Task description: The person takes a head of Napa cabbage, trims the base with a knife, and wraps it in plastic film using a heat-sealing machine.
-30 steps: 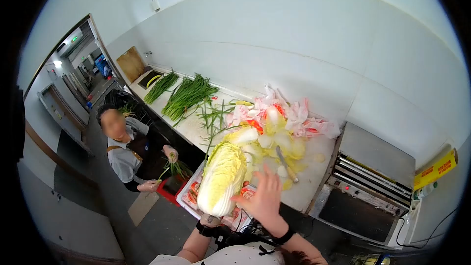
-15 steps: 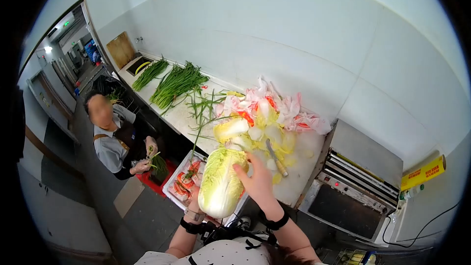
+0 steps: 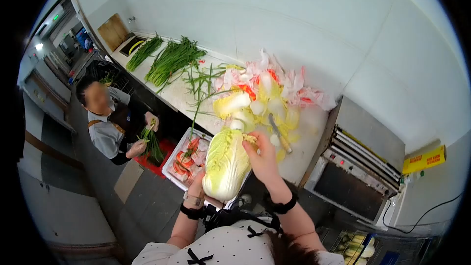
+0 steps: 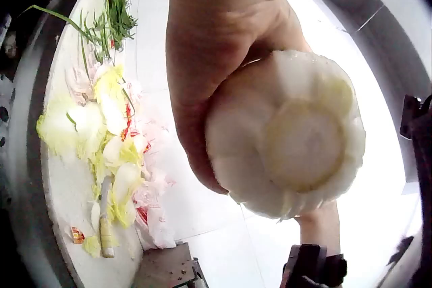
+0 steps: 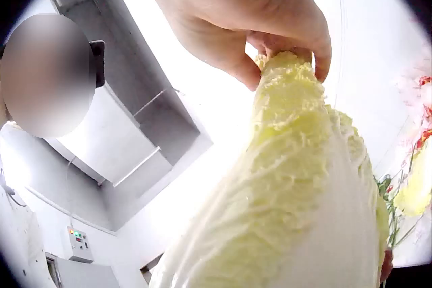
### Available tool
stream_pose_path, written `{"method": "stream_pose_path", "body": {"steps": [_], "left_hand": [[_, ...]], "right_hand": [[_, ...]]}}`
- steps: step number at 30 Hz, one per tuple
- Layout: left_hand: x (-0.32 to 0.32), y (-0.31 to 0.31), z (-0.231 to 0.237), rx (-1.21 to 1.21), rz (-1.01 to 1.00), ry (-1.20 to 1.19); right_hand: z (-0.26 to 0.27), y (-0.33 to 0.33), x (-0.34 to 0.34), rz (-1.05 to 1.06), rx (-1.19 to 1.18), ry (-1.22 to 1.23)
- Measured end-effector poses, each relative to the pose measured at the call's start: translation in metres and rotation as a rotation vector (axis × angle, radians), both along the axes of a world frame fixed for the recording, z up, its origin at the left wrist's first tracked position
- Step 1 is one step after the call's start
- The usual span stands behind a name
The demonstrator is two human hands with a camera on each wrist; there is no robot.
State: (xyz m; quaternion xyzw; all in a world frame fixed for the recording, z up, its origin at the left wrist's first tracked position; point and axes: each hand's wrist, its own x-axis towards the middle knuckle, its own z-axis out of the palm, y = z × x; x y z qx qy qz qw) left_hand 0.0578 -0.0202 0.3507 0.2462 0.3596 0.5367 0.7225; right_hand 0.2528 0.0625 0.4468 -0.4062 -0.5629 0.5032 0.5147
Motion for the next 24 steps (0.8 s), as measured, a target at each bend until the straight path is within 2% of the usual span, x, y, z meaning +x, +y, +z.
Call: {"method": "stream_pose_path", "body": {"steps": [2, 4, 6, 7, 10, 11, 13, 15, 17, 19, 22, 24], "left_hand": [[-0.004, -0.003, -0.009, -0.019, 0.013, -0.044], [0.001, -0.004, 0.008, -0.011, 0.03, -0.043], [0.002, -0.002, 0.001, 0.06, 0.052, -0.042], [0.0, -0.003, 0.0, 0.094, 0.064, -0.038], [-0.006, -0.008, -0.007, -0.099, 0.077, 0.046], [-0.009, -0.006, -0.015, -0.156, 0.073, 0.031], [-0.009, 0.001, -0.022, -0.092, 0.049, -0.057], [-0.009, -0.001, -0.02, -0.091, 0.072, -0.098], [-0.002, 0.0, 0.005, -0.12, 0.069, 0.014], [-0.009, 0.002, -0.014, -0.055, 0.0, -0.008], [-0.017, 0.012, -0.048, -0.048, -0.066, -0.075], [-0.021, 0.017, -0.06, -0.087, -0.078, -0.123]], "right_hand": [[0.005, 0.001, 0.004, 0.005, 0.066, -0.131], [0.008, 0.0, 0.008, 0.073, -0.116, -0.042], [0.002, 0.003, 0.013, 0.123, -0.217, -0.017], [-0.002, 0.003, 0.012, 0.157, -0.282, 0.168], [-0.016, -0.002, 0.009, 0.217, -0.539, 0.716], [-0.02, -0.003, 0.011, 0.239, -0.636, 0.776], [-0.026, -0.004, 0.014, 0.294, -0.822, 0.887], [-0.029, -0.007, 0.015, 0.302, -0.767, 0.743], [-0.029, -0.009, 0.013, 0.302, -0.687, 0.521], [-0.024, -0.01, 0.011, 0.292, -0.581, 0.217], [-0.014, -0.014, 0.01, 0.37, -0.453, -0.02], [-0.01, -0.019, 0.008, 0.352, -0.474, 0.035]]}}
